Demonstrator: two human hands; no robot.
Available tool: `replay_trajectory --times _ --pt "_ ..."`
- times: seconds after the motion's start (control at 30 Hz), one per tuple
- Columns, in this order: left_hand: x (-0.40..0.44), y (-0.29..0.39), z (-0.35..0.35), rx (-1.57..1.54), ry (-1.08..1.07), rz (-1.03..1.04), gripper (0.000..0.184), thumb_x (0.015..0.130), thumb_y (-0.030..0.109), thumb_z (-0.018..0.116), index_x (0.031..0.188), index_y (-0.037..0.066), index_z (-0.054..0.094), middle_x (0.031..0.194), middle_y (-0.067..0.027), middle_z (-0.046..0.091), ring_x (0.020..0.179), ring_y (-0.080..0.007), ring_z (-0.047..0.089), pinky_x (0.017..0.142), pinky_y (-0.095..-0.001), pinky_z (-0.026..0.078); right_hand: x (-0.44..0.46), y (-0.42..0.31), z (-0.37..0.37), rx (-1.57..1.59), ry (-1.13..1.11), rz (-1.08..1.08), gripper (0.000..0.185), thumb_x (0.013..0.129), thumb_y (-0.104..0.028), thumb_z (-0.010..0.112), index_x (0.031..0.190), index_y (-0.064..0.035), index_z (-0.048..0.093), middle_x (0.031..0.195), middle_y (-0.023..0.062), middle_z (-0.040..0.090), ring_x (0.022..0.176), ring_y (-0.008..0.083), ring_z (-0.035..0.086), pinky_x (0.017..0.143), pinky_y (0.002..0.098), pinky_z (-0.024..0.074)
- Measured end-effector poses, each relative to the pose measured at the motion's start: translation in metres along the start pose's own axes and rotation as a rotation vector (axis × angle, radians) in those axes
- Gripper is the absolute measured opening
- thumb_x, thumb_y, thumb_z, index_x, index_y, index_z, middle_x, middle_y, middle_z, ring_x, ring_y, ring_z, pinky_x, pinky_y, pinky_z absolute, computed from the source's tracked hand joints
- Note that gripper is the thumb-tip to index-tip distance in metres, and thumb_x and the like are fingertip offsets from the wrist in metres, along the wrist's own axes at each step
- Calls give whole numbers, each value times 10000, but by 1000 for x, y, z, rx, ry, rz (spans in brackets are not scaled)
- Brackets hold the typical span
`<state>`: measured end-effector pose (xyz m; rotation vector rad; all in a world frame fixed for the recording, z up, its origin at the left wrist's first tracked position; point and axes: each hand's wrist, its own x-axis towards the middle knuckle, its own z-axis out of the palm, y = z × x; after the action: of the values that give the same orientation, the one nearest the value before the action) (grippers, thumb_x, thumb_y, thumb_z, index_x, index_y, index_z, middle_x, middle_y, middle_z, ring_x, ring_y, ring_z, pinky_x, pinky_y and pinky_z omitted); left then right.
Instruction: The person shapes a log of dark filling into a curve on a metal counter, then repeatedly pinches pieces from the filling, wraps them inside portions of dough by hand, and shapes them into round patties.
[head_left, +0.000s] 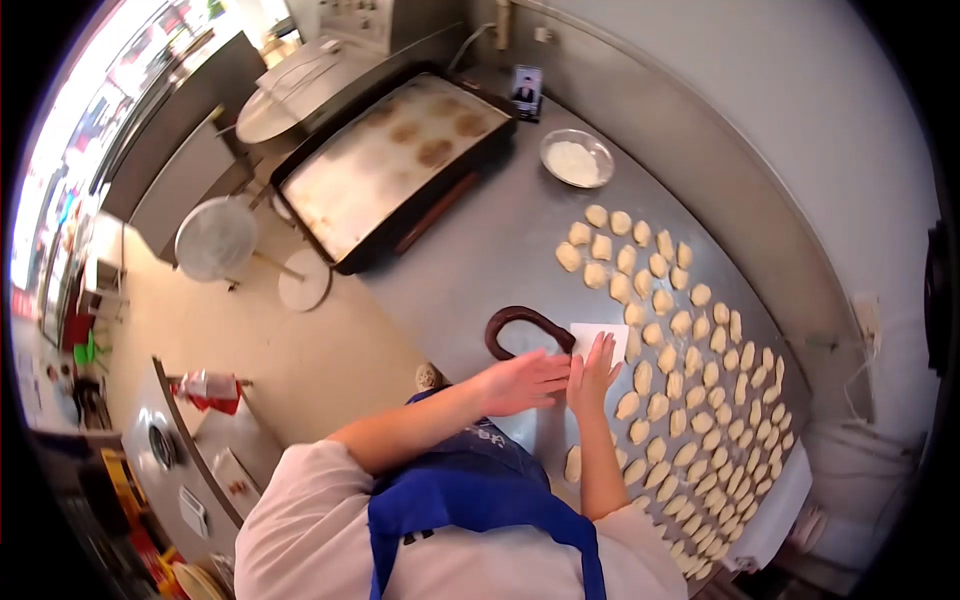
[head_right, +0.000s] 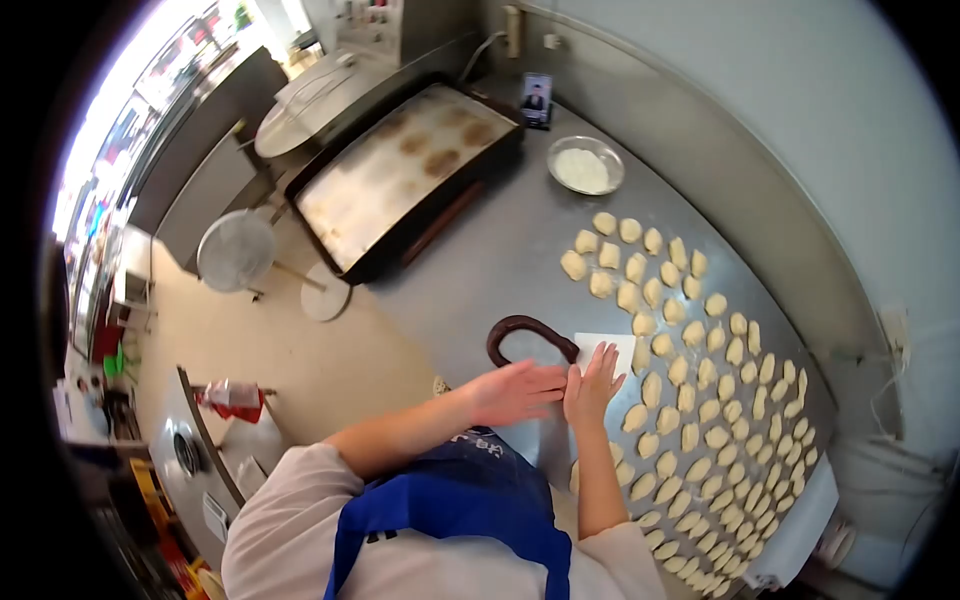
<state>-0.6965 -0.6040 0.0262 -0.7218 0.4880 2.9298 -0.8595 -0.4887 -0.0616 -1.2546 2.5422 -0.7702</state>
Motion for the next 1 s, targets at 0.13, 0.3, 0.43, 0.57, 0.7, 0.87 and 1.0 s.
replay_trajectory --times 0.13,0.3,0.43,0.57,0.7,0.87,1.0 --pt "-25 15 -36 -87 119 36 590 1041 484 323 1508 123 347 1540 -75 397 1419 -260 363 1171 -458 221 64 16 -7 -83 42 -63 713 978 -370 472 1521 15 217 1583 250 213 1485 389 168 1155 617 106" --pt "-39 -7 -90 -157 363 42 543 1048 446 333 1486 130 384 1497 -85 451 1359 -274 439 1121 -438 311 242 -28 15 -105 62 -226 724 982 -421 457 1514 16 232 1588 222 224 1486 370 174 1178 554 144" --pt "-40 -19 -109 -258 513 134 511 1047 429 348 1448 122 429 1410 -107 530 1262 -291 532 1014 -428 446 392 -69 67 -196 -9 -107 777 993 -529 345 1533 10 205 1608 203 186 1497 343 155 1199 516 120" --pt "-50 -27 -119 -407 603 239 469 1039 438 385 1356 116 511 1311 -96 599 1228 -287 555 1007 -438 448 465 -95 108 -162 -126 116 842 975 -612 294 1536 11 209 1622 185 155 1509 310 123 1209 484 93" --pt "-62 -16 -127 -401 613 192 468 1040 421 378 1377 117 491 1340 -83 586 1222 -262 562 1017 -420 435 469 -85 116 -183 -187 140 839 964 -630 299 1501 15 304 1608 176 215 1501 298 163 1198 504 125" --pt "-45 33 -157 -523 265 290 522 1039 423 351 1433 94 446 1390 -74 554 1270 -265 526 1060 -439 406 327 -105 72 2 -64 -128 668 1015 -468 327 1471 20 356 1546 214 331 1449 340 288 1170 576 157" --pt "11 81 -145 -479 252 256 575 1041 447 304 1418 38 449 1421 -113 518 1315 -281 479 1098 -450 371 119 -141 48 280 -283 -204 606 1000 -359 414 1477 7 336 1531 229 350 1422 381 326 1135 628 177"
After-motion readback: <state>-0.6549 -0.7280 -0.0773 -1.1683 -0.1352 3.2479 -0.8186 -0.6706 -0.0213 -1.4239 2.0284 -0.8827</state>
